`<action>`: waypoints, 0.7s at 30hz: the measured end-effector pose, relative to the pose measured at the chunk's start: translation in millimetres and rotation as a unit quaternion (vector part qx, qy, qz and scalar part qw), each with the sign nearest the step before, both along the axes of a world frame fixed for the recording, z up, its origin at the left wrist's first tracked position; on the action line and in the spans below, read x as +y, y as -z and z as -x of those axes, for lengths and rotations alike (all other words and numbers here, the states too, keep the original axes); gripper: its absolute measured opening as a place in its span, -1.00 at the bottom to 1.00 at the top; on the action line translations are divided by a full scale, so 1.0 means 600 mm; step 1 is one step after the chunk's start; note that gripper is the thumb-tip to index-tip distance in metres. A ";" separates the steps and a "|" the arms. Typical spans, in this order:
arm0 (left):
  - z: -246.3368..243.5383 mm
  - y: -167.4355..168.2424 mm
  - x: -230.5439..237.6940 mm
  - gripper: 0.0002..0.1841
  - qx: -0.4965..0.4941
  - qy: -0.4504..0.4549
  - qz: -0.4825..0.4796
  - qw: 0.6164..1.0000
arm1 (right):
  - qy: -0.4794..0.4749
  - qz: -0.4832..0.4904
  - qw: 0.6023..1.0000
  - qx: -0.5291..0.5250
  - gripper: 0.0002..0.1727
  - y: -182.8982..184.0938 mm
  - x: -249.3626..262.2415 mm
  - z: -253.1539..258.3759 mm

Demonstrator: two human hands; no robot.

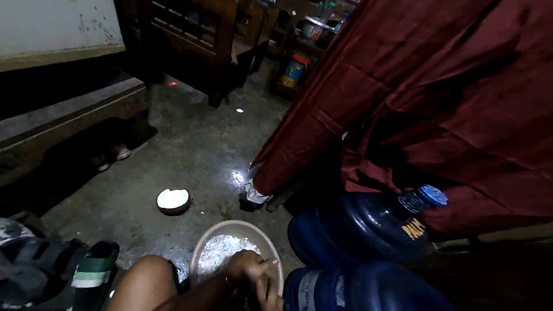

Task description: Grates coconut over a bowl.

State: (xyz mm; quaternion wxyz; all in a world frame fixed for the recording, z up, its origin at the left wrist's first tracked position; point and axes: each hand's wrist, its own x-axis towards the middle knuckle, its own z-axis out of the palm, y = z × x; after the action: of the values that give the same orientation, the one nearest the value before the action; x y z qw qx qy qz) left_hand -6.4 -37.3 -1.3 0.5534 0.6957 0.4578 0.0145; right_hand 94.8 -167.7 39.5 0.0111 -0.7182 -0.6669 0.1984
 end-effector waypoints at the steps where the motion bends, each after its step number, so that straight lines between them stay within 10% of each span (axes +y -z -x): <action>1: -0.002 0.013 0.013 -0.15 -0.002 -0.027 0.036 0.999 | 0.008 0.013 1.000 -0.006 -0.18 0.013 0.020 0.001; 6: -0.008 -0.014 0.073 -0.08 -0.117 -0.130 0.186 0.967 | 0.021 0.183 0.983 -0.006 -0.04 -0.034 0.157 -0.042; 11: -0.007 -0.123 0.015 -0.03 -0.040 -0.015 0.090 0.995 | -0.014 0.133 0.990 0.038 -0.08 -0.133 0.065 -0.045; 17: -0.004 0.007 0.018 -0.07 0.067 -0.057 0.061 0.994 | 0.018 0.043 0.998 0.035 -0.09 0.030 0.035 -0.013; 21: 0.009 -0.001 0.070 -0.08 -0.067 -0.122 0.170 0.976 | 0.018 0.177 0.983 0.035 -0.09 -0.002 0.150 -0.036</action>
State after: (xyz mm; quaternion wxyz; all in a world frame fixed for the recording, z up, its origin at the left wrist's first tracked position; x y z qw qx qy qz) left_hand -11.8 4.5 -1.0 0.6871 0.5277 0.4968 0.0507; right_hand 116.4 -77.7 40.9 -0.0889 -0.7135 -0.6072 0.3381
